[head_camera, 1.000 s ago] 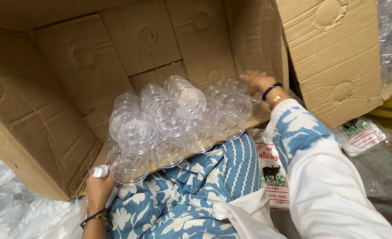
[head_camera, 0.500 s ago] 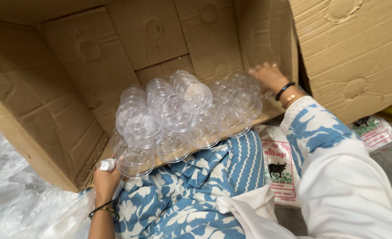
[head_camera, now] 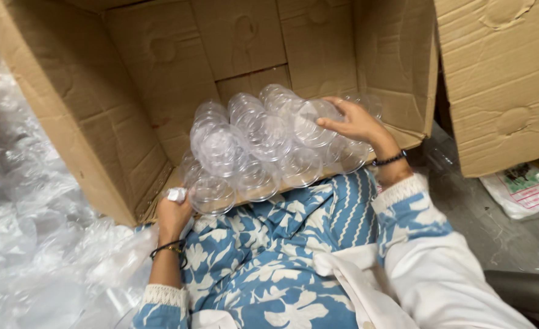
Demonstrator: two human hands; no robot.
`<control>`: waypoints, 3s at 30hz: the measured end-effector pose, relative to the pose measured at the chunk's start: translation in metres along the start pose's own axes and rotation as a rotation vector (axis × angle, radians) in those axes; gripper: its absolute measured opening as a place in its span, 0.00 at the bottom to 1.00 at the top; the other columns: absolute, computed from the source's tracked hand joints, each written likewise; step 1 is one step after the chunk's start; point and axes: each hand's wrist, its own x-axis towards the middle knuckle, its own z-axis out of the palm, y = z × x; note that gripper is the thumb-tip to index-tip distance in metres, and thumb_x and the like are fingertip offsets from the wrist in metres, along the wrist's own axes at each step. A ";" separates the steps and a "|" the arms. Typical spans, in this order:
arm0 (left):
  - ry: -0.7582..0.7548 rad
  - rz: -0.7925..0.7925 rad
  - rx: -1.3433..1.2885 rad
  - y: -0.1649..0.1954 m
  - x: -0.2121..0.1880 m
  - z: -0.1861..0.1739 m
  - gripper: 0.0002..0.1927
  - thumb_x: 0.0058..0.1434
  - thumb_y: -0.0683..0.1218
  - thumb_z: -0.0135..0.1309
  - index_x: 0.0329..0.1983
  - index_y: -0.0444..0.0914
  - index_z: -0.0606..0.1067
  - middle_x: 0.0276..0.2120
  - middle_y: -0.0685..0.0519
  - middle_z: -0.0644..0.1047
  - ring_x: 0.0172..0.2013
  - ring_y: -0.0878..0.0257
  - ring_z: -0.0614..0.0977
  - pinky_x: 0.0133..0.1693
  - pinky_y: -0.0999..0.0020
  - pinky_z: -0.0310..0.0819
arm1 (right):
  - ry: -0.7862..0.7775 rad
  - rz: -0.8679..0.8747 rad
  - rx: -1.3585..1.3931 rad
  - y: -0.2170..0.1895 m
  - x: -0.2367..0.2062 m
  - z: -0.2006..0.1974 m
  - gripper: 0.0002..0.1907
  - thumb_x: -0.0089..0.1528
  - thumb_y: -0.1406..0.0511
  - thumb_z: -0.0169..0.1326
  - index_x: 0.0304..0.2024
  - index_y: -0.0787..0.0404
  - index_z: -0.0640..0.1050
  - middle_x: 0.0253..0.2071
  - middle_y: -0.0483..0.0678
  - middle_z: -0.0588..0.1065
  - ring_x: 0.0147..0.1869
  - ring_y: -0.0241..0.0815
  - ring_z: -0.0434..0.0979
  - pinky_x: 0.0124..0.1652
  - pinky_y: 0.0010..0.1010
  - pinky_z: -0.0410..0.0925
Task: The person sits on the floor and places clear plastic cups one at a time into a clear plastic bag, then ties the bag closed. They set the bagged cups into a cardboard box and occasionally reach into the box to arrange the packed cups.
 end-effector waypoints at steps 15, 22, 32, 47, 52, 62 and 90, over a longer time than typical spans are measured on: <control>0.207 0.564 -0.518 0.206 -0.131 -0.070 0.23 0.84 0.52 0.36 0.64 0.31 0.72 0.57 0.44 0.78 0.58 0.57 0.78 0.59 0.64 0.70 | -0.197 -0.070 0.931 -0.135 -0.128 0.190 0.21 0.65 0.70 0.59 0.59 0.64 0.72 0.52 0.49 0.75 0.52 0.36 0.78 0.52 0.27 0.74; -0.048 0.036 -0.801 0.197 -0.141 -0.092 0.14 0.63 0.50 0.63 0.40 0.34 0.81 0.30 0.58 0.79 0.29 0.71 0.77 0.32 0.75 0.72 | 0.047 -0.181 1.126 -0.141 -0.122 0.173 0.12 0.69 0.72 0.60 0.52 0.66 0.72 0.49 0.48 0.76 0.53 0.34 0.75 0.56 0.25 0.70; -0.092 0.234 -0.939 0.191 -0.127 -0.077 0.14 0.66 0.46 0.65 0.32 0.37 0.72 0.35 0.62 0.73 0.34 0.73 0.72 0.35 0.76 0.67 | -0.077 -0.056 0.906 -0.158 -0.110 0.157 0.09 0.65 0.69 0.61 0.47 0.68 0.82 0.40 0.46 0.81 0.42 0.31 0.78 0.42 0.22 0.71; -0.248 0.201 -1.007 0.195 -0.135 -0.070 0.12 0.67 0.49 0.63 0.39 0.37 0.74 0.35 0.63 0.75 0.33 0.75 0.73 0.34 0.78 0.69 | 0.076 -0.034 0.849 -0.154 -0.134 0.170 0.10 0.69 0.62 0.57 0.37 0.63 0.77 0.29 0.37 0.72 0.30 0.24 0.66 0.30 0.16 0.62; -0.323 -0.052 -1.053 0.195 -0.134 -0.068 0.12 0.62 0.51 0.60 0.42 0.40 0.78 0.26 0.62 0.77 0.26 0.75 0.75 0.26 0.79 0.67 | 0.082 -0.162 0.931 -0.158 -0.131 0.176 0.11 0.72 0.60 0.55 0.38 0.61 0.75 0.33 0.38 0.73 0.33 0.25 0.67 0.34 0.17 0.63; -0.514 -0.594 -1.440 0.148 -0.125 -0.083 0.13 0.62 0.51 0.50 0.41 0.38 0.77 0.35 0.52 0.80 0.35 0.67 0.81 0.39 0.71 0.75 | -0.285 0.159 1.353 -0.131 -0.122 0.152 0.12 0.73 0.59 0.56 0.41 0.60 0.73 0.25 0.36 0.69 0.21 0.23 0.62 0.21 0.15 0.57; 0.003 -0.065 -1.175 0.145 -0.017 -0.075 0.12 0.70 0.53 0.53 0.39 0.40 0.78 0.33 0.62 0.75 0.35 0.74 0.73 0.38 0.77 0.67 | 0.362 -0.052 1.441 -0.162 -0.025 0.217 0.07 0.70 0.67 0.56 0.36 0.59 0.74 0.31 0.40 0.73 0.33 0.27 0.70 0.35 0.20 0.67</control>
